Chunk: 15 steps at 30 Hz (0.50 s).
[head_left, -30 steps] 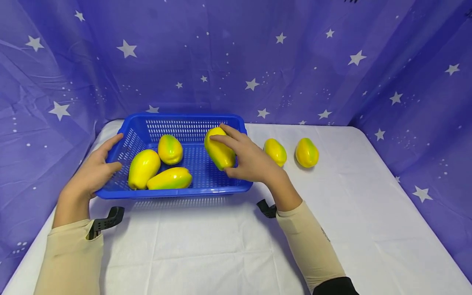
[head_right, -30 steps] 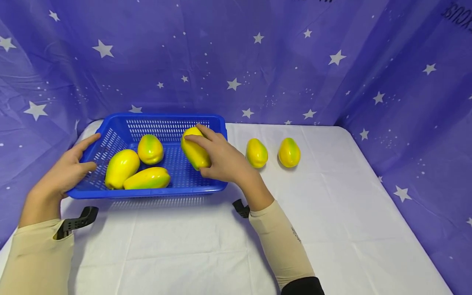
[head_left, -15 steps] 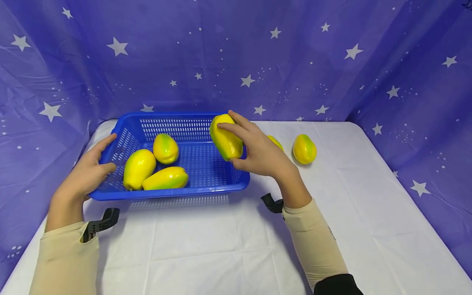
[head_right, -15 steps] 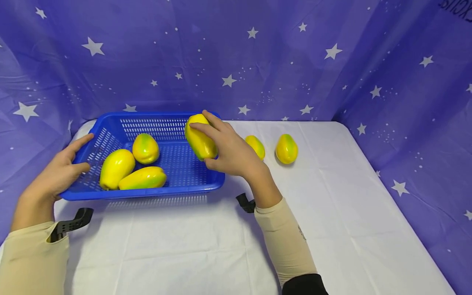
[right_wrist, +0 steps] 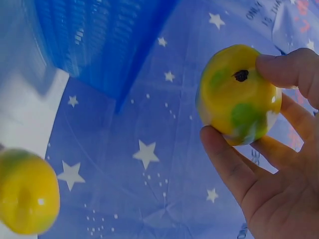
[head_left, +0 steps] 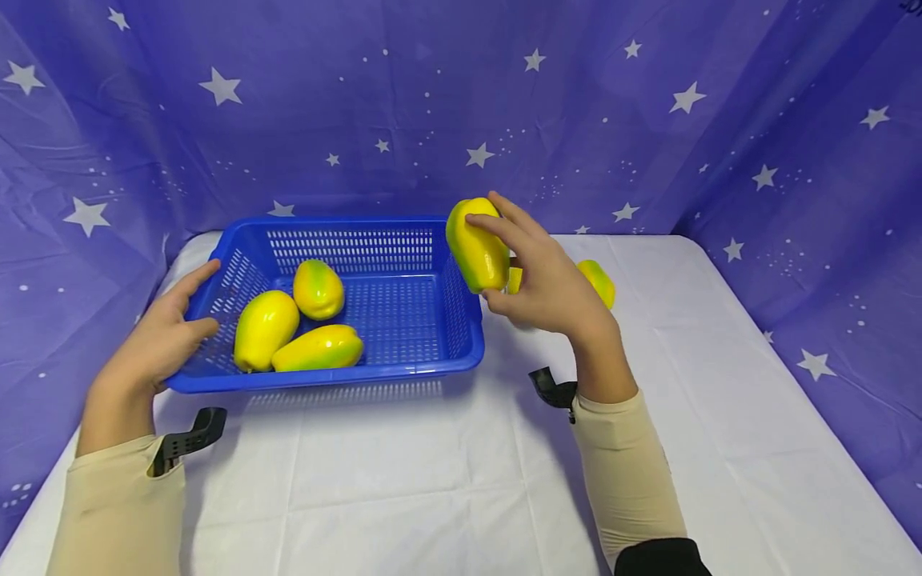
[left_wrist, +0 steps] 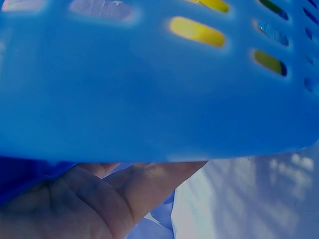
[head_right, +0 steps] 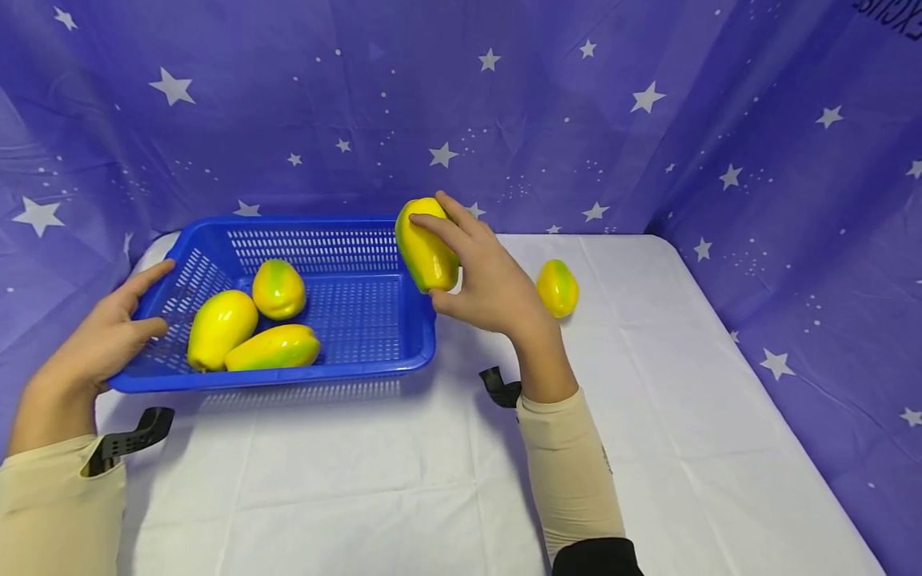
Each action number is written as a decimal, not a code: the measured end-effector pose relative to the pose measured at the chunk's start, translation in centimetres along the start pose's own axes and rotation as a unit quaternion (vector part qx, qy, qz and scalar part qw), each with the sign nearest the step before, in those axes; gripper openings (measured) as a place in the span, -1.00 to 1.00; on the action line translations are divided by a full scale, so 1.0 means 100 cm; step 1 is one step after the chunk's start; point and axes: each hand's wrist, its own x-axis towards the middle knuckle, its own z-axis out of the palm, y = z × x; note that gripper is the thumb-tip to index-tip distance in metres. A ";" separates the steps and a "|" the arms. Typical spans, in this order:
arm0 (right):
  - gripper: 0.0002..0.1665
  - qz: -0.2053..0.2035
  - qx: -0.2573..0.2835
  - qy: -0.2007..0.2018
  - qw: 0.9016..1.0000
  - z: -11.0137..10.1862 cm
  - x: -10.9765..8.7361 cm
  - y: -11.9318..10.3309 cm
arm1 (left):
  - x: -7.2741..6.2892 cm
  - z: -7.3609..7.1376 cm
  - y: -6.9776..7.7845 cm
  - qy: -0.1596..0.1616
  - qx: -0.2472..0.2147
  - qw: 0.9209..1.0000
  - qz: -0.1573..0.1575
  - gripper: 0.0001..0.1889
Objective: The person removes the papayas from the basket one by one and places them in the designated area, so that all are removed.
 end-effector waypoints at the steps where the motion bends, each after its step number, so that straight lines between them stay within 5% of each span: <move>1: -0.02 0.003 0.003 0.004 1.000 -0.003 -0.001 0.001 | 0.000 0.000 0.000 0.000 0.000 1.000 0.000 -0.13; 15: -0.01 0.057 -0.005 0.041 0.998 -0.032 -0.013 0.021 | 0.000 -0.001 0.000 -0.002 -0.010 1.000 0.000 -0.14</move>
